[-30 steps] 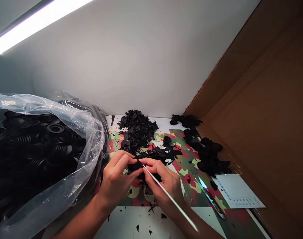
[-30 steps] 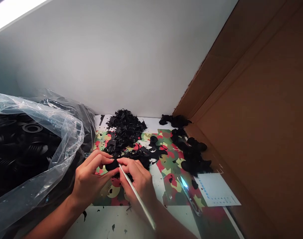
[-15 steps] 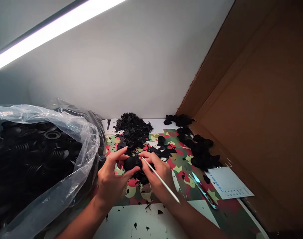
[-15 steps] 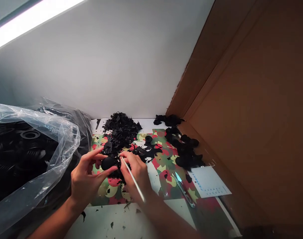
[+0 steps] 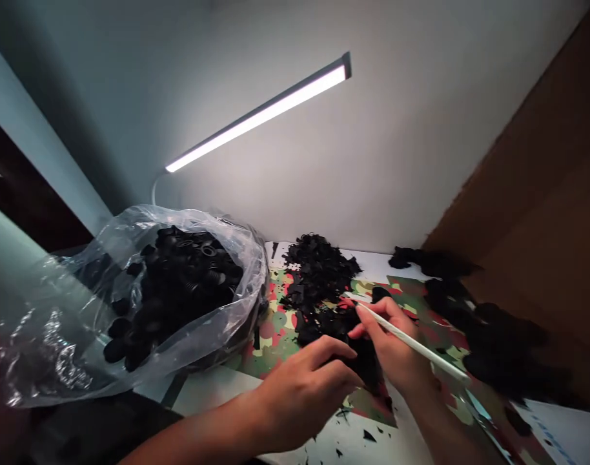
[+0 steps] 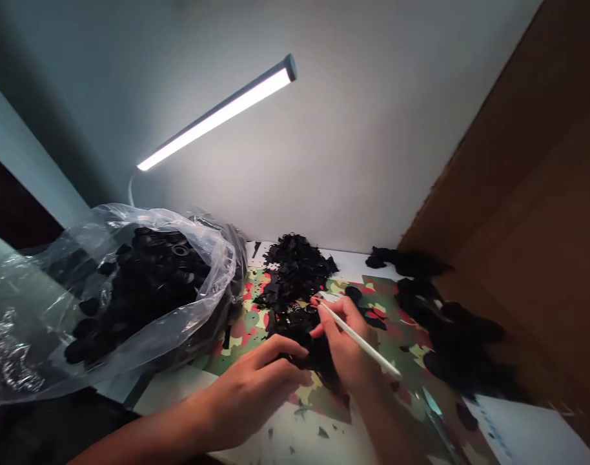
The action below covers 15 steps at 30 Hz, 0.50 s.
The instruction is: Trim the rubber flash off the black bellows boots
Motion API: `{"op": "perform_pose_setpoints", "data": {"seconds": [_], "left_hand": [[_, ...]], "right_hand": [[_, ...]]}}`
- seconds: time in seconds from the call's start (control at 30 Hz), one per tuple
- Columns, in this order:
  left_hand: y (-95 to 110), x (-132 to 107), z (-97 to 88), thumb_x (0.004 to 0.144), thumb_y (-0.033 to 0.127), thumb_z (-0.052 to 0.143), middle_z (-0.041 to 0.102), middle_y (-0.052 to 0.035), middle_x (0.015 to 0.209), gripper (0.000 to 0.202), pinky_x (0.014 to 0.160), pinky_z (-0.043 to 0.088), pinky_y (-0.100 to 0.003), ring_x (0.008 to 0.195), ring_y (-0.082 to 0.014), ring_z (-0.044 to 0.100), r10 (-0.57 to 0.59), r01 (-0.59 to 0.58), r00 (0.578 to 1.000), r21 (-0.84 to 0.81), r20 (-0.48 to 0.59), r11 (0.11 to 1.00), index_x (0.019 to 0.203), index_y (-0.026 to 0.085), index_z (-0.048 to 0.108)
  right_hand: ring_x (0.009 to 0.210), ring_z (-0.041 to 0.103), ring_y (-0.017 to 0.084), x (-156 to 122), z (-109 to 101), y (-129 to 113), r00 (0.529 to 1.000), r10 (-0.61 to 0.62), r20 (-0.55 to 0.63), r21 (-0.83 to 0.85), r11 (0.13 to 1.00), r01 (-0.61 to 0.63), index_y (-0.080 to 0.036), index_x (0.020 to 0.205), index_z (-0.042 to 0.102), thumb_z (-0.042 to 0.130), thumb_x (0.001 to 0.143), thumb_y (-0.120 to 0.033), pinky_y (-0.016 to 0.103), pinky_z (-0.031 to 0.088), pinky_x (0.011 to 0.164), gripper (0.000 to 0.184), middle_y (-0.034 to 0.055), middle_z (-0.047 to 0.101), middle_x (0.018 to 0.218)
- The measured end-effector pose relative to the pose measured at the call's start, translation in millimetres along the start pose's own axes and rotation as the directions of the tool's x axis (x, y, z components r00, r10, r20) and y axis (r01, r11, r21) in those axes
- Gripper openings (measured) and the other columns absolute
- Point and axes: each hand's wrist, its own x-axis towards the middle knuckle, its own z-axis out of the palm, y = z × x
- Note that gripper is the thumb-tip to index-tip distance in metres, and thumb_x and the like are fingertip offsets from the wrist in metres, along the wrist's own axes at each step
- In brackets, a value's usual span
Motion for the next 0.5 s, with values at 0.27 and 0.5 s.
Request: {"op": "perform_pose_setpoints", "data": {"seconds": [0.27,0.5], "left_hand": [[-37,41,-137.4,0.099,0.018,0.051,0.070,-0.0173,0.125,0.030,0.107,0.046,-0.060,0.120,-0.0355,0.062,-0.212,0.573,0.779,0.531,-0.591,0.624,0.116,0.013,0.075],[-33,52,-86.8,0.093,0.026,0.066,0.063,-0.0166,0.133,0.013,0.115,0.035,-0.060,0.135,-0.0380,0.048,0.102,0.326,0.826,0.618,-0.554,0.715,0.099,0.017,0.073]], "right_hand": [[0.040,0.044,0.012,10,-11,-10,0.999,0.038,-0.031,0.116,0.993,-0.034,-0.025,0.077,0.049,0.061,0.088,-0.052,0.025,0.034,0.045,0.032,-0.0077,0.052,0.049],[0.051,0.037,0.012,30,-16,1,0.996,-0.019,-0.091,0.148,0.989,0.032,-0.024,0.069,0.047,0.061,0.084,-0.049,0.026,0.033,0.051,0.033,-0.0078,0.039,0.055]]}}
